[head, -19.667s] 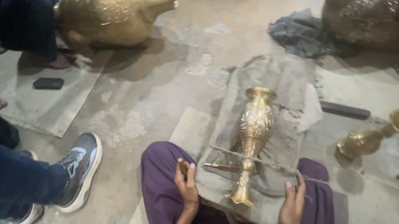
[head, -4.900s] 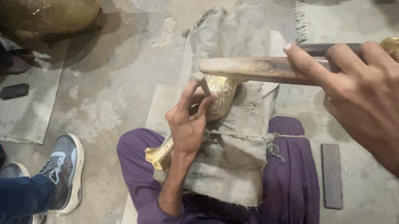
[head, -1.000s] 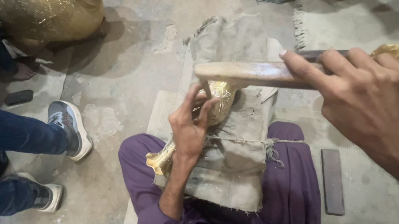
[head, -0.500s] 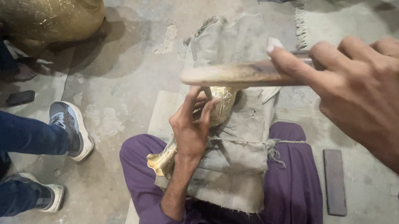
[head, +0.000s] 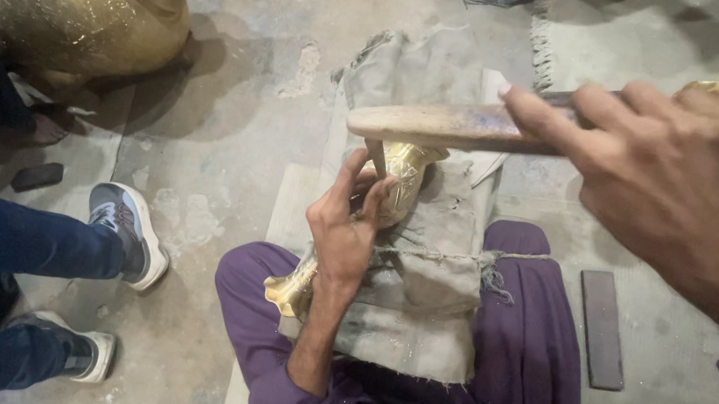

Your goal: The person sits on the floor with an engraved brass vase on a cloth pad and hammers a punch against the vase's surface with a wooden mallet, working the pattern around the body. They reposition the punch and rotate the vase as they go, then hold the vase up at the end.

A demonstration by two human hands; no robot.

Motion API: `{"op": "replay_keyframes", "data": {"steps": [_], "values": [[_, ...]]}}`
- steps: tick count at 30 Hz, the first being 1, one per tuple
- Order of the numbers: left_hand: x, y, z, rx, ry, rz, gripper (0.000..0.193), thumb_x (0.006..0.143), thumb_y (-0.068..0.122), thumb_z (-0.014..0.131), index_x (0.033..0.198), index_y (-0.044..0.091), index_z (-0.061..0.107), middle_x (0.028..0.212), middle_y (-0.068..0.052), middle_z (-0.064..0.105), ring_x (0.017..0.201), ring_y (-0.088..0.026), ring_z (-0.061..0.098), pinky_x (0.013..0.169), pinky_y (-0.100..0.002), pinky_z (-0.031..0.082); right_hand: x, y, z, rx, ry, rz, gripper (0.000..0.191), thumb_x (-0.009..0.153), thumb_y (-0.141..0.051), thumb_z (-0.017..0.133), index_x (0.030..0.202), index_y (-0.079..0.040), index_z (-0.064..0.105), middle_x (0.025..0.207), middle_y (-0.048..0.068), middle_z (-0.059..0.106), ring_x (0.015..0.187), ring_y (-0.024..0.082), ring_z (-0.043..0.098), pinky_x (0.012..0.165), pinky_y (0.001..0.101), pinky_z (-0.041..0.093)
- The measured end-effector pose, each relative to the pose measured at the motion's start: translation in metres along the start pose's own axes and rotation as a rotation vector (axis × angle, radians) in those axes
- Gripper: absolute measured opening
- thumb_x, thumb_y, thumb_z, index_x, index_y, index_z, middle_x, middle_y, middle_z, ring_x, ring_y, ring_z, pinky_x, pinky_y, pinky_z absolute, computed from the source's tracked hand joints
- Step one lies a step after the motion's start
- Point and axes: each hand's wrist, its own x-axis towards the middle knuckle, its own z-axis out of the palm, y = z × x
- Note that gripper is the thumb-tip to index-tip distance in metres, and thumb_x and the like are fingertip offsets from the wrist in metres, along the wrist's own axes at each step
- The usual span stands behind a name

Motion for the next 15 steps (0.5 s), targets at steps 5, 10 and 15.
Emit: {"op": "replay_keyframes", "data": {"steps": [5, 10, 15], "values": [[0.001, -0.003, 0.001, 0.077, 0.006, -0.013, 0.046, 0.096, 0.009, 0.074, 0.14, 0.009, 0.058, 0.102, -0.014, 0.079, 0.094, -0.022, 0.081, 0.076, -0.036, 0.066, -0.006, 0.0, 0.003, 0.457, 0.155, 0.112, 0.048, 0.1, -0.014, 0.061, 0.147, -0.025, 0.057, 0.103, 0.004, 0.072, 0.08, 0.015, 0.067, 0.07, 0.0276, 0.055], [0.003, -0.002, 0.001, -0.004, -0.003, -0.073, 0.047, 0.099, 0.009, 0.073, 0.143, 0.011, 0.057, 0.104, -0.014, 0.079, 0.096, -0.022, 0.08, 0.078, -0.037, 0.067, -0.003, 0.0, -0.008, -0.066, 0.072, 0.023, 0.051, 0.095, -0.013, 0.068, 0.139, -0.038, 0.068, 0.089, -0.005, 0.076, 0.065, 0.011, 0.068, 0.057, 0.0276, 0.054], [0.003, 0.002, 0.003, 0.064, 0.065, -0.09, 0.048, 0.094, 0.011, 0.077, 0.138, 0.01, 0.058, 0.104, -0.014, 0.079, 0.095, -0.023, 0.081, 0.073, -0.036, 0.067, 0.005, 0.004, -0.02, -0.002, 0.139, 0.014, 0.054, 0.089, -0.01, 0.07, 0.138, -0.032, 0.07, 0.088, -0.003, 0.076, 0.065, 0.012, 0.068, 0.059, 0.0299, 0.054]]}}
